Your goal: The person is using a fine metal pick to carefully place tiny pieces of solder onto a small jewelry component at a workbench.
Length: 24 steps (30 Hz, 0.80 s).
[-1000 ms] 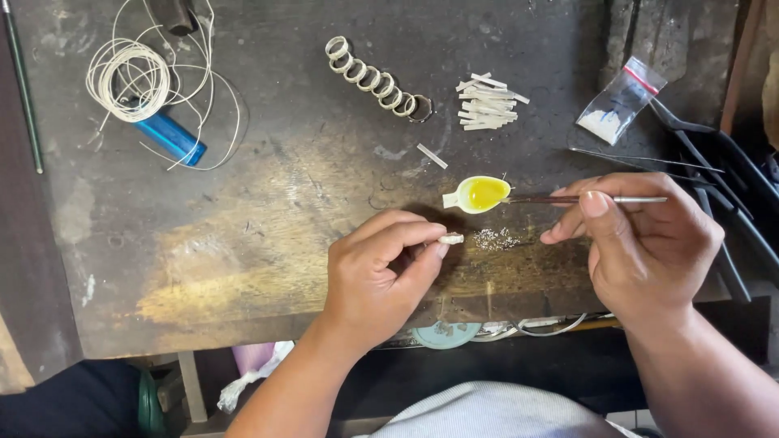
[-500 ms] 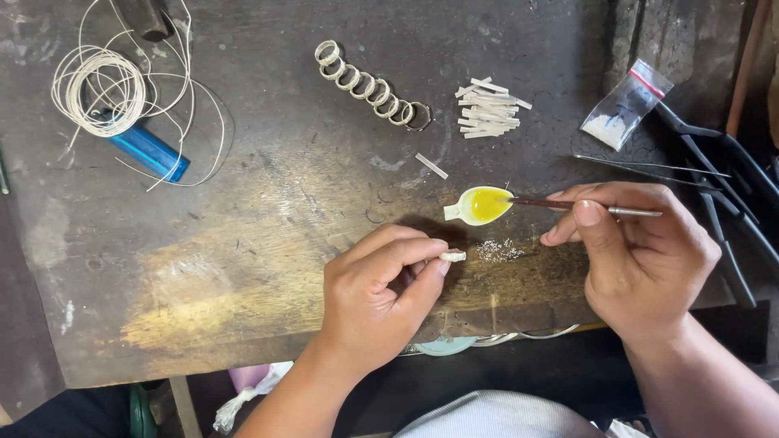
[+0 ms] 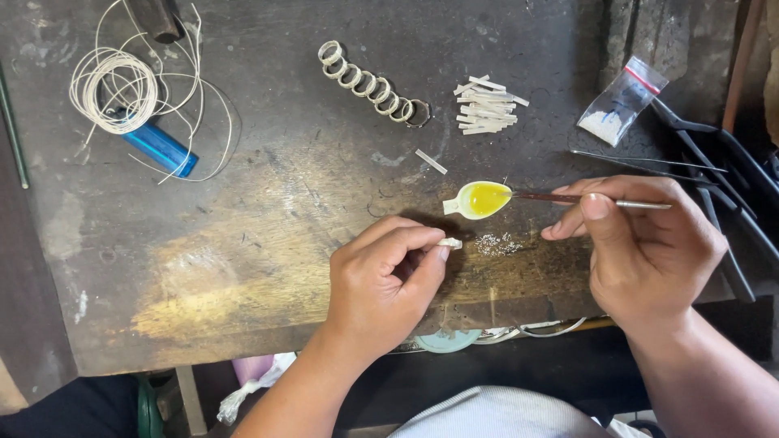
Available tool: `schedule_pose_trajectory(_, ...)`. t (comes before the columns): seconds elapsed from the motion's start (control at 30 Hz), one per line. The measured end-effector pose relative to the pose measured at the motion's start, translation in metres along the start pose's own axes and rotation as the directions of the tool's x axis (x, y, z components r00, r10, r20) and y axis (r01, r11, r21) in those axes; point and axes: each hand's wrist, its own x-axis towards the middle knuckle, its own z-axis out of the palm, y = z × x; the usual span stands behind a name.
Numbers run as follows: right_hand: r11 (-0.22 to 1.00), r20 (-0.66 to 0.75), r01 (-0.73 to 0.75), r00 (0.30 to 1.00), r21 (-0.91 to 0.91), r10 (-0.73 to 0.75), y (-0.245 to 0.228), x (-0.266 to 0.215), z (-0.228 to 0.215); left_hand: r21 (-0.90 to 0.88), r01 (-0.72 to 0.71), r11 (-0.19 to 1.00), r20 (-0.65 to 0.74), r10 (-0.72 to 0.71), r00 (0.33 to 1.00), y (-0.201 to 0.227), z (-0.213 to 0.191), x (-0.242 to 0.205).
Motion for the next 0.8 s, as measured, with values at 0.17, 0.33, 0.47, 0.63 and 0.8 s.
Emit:
schedule_pose_trajectory(0.17,0.999,-0.011,0.008,1.0,0.051,-0.007,0.009,-0.01,-0.006,0.024,0.0,1.0,-0.008,0.0,1.0,-0.002,0.002,-0.002)
schedule_pose_trajectory(0.33,0.992,-0.005,-0.065,0.998,0.108,0.066,-0.005,-0.017,-0.002,0.039,-0.017,0.999,-0.006,0.017,1.0,-0.002,0.004,-0.002)
schedule_pose_trajectory(0.47,0.964,0.0,-0.141,0.989,0.224,0.145,-0.01,-0.021,0.006,0.091,-0.013,0.996,-0.001,0.013,1.0,-0.002,0.004,-0.003)
schedule_pose_trajectory(0.63,0.962,0.056,-0.153,0.988,0.227,0.143,-0.014,-0.02,0.009,0.106,-0.009,0.994,-0.011,0.01,1.0,-0.002,0.005,-0.003)
schedule_pose_trajectory(0.8,0.98,0.069,-0.071,0.996,0.186,0.059,-0.016,-0.018,0.011,0.122,-0.013,0.992,-0.012,0.014,1.0,-0.002,0.005,-0.003)
